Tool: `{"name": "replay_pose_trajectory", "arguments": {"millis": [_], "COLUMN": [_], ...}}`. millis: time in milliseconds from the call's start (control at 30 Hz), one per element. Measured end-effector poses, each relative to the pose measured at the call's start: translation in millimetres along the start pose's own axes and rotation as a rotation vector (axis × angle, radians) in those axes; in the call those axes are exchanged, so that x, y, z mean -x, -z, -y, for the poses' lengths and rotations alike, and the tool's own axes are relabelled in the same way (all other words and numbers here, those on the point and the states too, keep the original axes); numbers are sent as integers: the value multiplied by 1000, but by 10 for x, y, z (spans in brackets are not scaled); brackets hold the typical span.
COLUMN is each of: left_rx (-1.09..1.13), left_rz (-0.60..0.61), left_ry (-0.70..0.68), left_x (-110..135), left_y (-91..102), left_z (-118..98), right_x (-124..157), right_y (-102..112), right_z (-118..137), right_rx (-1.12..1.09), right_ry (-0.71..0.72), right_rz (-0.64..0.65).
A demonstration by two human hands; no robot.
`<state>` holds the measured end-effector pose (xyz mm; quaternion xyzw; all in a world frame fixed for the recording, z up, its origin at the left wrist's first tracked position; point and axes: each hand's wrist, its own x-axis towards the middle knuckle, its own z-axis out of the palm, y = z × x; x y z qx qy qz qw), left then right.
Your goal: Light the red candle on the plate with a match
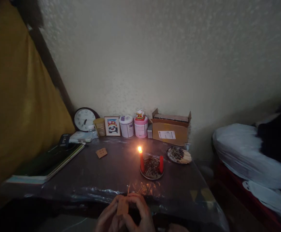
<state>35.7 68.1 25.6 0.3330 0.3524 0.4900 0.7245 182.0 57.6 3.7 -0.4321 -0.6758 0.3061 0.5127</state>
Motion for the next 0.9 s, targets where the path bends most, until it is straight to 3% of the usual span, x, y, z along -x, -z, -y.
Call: {"name": "replay_pose_trajectory", "arguments": {"millis": [100, 900], "left_rx": [63, 20], "left_rz": [41, -71], "left_ry": [32, -81], "left_x": [25, 116], "left_y": [28, 80], "left_z": [-42, -60], "right_x": [-10, 10], "right_y": [2, 12], "right_z": [-12, -139], "right_rx": [13, 64], "right_ry": [28, 141], "right_rz": [10, 65]}}
